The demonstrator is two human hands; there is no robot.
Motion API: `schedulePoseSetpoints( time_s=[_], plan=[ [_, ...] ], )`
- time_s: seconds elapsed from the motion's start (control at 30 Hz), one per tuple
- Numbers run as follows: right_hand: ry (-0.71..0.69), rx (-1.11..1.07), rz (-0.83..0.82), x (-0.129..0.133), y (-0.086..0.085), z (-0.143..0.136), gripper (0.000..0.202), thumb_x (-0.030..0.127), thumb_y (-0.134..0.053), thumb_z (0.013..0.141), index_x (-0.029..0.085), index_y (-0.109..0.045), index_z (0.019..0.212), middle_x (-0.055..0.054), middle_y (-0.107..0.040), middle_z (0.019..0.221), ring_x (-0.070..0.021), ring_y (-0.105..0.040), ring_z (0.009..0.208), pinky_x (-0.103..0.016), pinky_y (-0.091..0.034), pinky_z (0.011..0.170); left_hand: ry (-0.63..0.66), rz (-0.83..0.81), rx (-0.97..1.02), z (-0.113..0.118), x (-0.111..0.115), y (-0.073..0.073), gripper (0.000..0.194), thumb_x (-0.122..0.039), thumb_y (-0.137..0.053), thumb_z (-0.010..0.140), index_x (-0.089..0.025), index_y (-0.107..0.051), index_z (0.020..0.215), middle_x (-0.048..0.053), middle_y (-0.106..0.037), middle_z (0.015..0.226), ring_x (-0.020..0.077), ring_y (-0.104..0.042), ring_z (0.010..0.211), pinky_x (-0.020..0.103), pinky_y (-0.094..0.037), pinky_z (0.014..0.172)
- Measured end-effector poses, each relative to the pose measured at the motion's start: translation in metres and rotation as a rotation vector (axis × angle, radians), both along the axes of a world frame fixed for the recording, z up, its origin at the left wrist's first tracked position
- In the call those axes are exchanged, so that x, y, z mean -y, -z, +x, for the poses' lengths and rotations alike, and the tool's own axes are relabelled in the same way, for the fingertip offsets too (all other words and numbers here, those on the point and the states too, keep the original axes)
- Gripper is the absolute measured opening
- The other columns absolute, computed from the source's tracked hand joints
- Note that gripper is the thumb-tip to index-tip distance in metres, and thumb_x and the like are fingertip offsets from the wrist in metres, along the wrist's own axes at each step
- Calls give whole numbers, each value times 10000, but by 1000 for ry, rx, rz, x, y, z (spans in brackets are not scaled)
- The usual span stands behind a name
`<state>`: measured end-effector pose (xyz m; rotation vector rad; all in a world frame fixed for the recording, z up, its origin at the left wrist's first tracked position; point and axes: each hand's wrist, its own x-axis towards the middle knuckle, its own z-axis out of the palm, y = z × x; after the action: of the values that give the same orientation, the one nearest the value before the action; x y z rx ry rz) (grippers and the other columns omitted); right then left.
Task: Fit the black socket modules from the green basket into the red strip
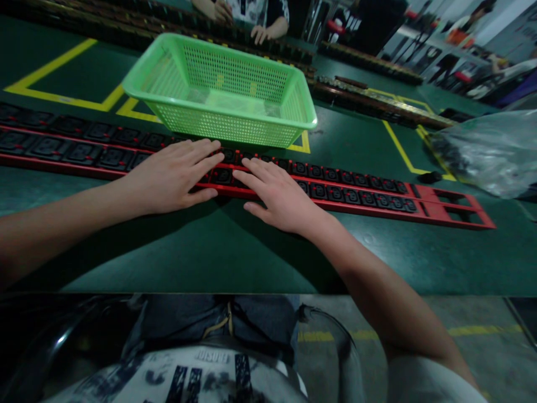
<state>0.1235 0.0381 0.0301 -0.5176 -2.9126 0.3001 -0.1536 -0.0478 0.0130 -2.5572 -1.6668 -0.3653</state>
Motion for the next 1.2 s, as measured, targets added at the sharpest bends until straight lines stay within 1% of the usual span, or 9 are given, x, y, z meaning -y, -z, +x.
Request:
schedulePoseSetpoints(
  time_s=[0.1, 0.23, 0.37, 0.43, 0.6, 0.8, 1.0, 1.2],
  plan=[
    [-1, 2, -1, 0, 0, 0, 719, 282, -690, 1009, 248, -485, 1697, -174, -421, 1788, -405, -398, 1655, -719, -346, 1318, -2, -6, 6, 1, 0, -1, 712, -462, -574, 1052, -79, -521, 1650, 245, -435, 1764, 428, -422, 1638, 604, -353, 1339],
    [-3, 5, -5, 0, -1, 0, 729, 284, -689, 1006, 253, -477, 1703, -170, -420, 1789, -410, -400, 1652, -724, -345, 1317, -5, -2, 27, 1, 0, -1, 709, -445, -600, 1033, -131, -521, 1664, 214, -458, 1760, 428, -430, 1632, 620, -368, 1329],
    [-3, -4, -11, 0, 0, 0, 722, 283, -680, 1004, 267, -483, 1699, -156, -430, 1786, -406, -402, 1652, -725, -347, 1315, -1, -4, 32, 0, 0, 0, 705, -468, -597, 1041, -162, -519, 1671, 197, -468, 1755, 419, -426, 1634, 621, -367, 1329],
    [-2, -7, -11, -1, 0, 0, 716, 287, -678, 1006, 270, -487, 1696, -152, -434, 1785, -402, -402, 1652, -726, -347, 1314, -1, -7, 32, 0, 0, 0, 702, -482, -591, 1048, -157, -522, 1667, 201, -460, 1759, 421, -422, 1636, 619, -364, 1330],
    [-8, 0, -4, -1, 0, 0, 656, 296, -641, 1032, 224, -516, 1671, -178, -427, 1784, -378, -392, 1661, -693, -350, 1323, -2, -9, 34, 0, 0, -1, 700, -456, -591, 1041, -142, -521, 1663, 208, -453, 1762, 420, -424, 1636, 616, -359, 1336],
    [-3, -5, -14, 0, 0, 0, 703, 290, -679, 1007, 260, -500, 1687, -157, -430, 1786, -400, -395, 1655, -715, -349, 1317, 0, -3, 38, 1, 1, -2, 702, -444, -603, 1028, -138, -530, 1655, 211, -462, 1757, 428, -432, 1630, 627, -367, 1331],
    [-2, -1, -3, 0, 0, 0, 672, 291, -660, 1028, 254, -506, 1681, -158, -433, 1784, -384, -394, 1659, -698, -356, 1319, 2, -11, -3, 0, 0, -2, 705, -460, -574, 1053, -103, -515, 1658, 230, -436, 1766, 424, -414, 1640, 615, -353, 1339],
    [-12, -2, -1, -1, 1, 0, 675, 278, -668, 1022, 226, -509, 1677, -178, -420, 1788, -395, -389, 1660, -698, -350, 1322, 2, -9, 7, 0, -1, -1, 708, -463, -607, 1044, -108, -527, 1651, 228, -447, 1761, 427, -427, 1633, 600, -359, 1341]
  ],
)
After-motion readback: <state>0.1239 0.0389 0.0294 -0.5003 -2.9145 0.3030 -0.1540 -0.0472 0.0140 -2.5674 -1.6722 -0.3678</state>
